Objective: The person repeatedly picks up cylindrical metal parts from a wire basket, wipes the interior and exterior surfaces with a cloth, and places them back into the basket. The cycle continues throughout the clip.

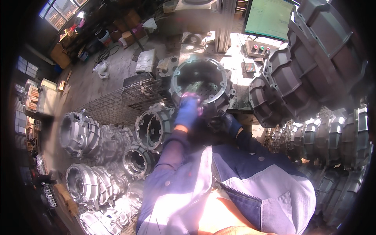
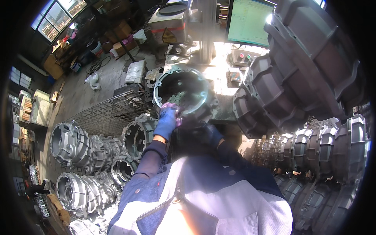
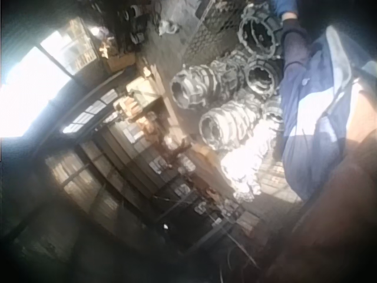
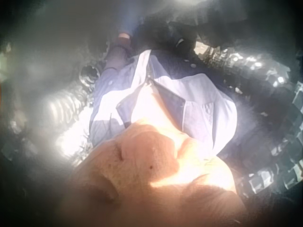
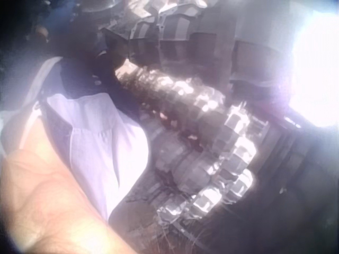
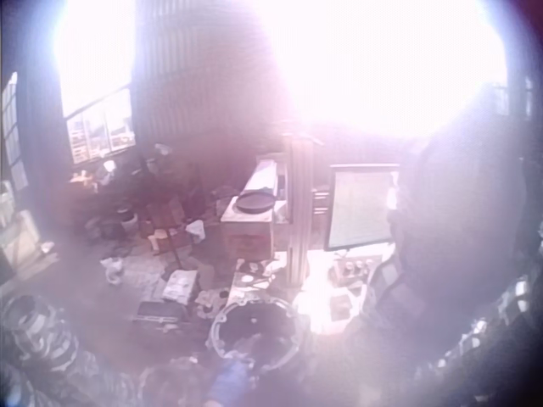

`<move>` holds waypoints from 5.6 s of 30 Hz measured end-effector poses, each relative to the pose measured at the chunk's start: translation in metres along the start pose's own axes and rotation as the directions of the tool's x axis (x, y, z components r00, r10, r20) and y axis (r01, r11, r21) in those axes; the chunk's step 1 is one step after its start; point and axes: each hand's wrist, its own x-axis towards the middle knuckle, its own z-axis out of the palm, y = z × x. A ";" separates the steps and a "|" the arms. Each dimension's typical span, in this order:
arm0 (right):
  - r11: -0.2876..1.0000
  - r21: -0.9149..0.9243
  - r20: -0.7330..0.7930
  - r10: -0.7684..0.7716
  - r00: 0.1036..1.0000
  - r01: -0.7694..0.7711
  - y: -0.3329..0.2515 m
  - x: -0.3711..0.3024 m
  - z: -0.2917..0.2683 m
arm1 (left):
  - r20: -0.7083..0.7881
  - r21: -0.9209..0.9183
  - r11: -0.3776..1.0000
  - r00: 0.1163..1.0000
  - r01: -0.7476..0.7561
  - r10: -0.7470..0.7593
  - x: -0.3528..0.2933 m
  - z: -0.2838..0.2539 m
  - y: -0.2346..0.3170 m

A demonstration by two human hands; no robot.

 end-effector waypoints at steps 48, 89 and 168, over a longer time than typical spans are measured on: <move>0.994 -0.001 0.104 -0.104 0.989 0.105 0.030 0.025 -0.008 | 0.219 -0.384 0.796 0.884 0.468 -0.414 0.036 -0.018 -0.017; 0.959 -0.230 0.211 -0.115 0.971 0.164 0.020 0.011 -0.004 | 0.192 -0.353 0.880 0.945 0.319 -0.266 0.027 -0.021 -0.012; 0.980 -0.124 0.148 -0.136 0.979 0.155 0.018 0.000 0.004 | 0.178 -0.655 0.544 0.807 0.524 -0.563 0.014 -0.028 0.038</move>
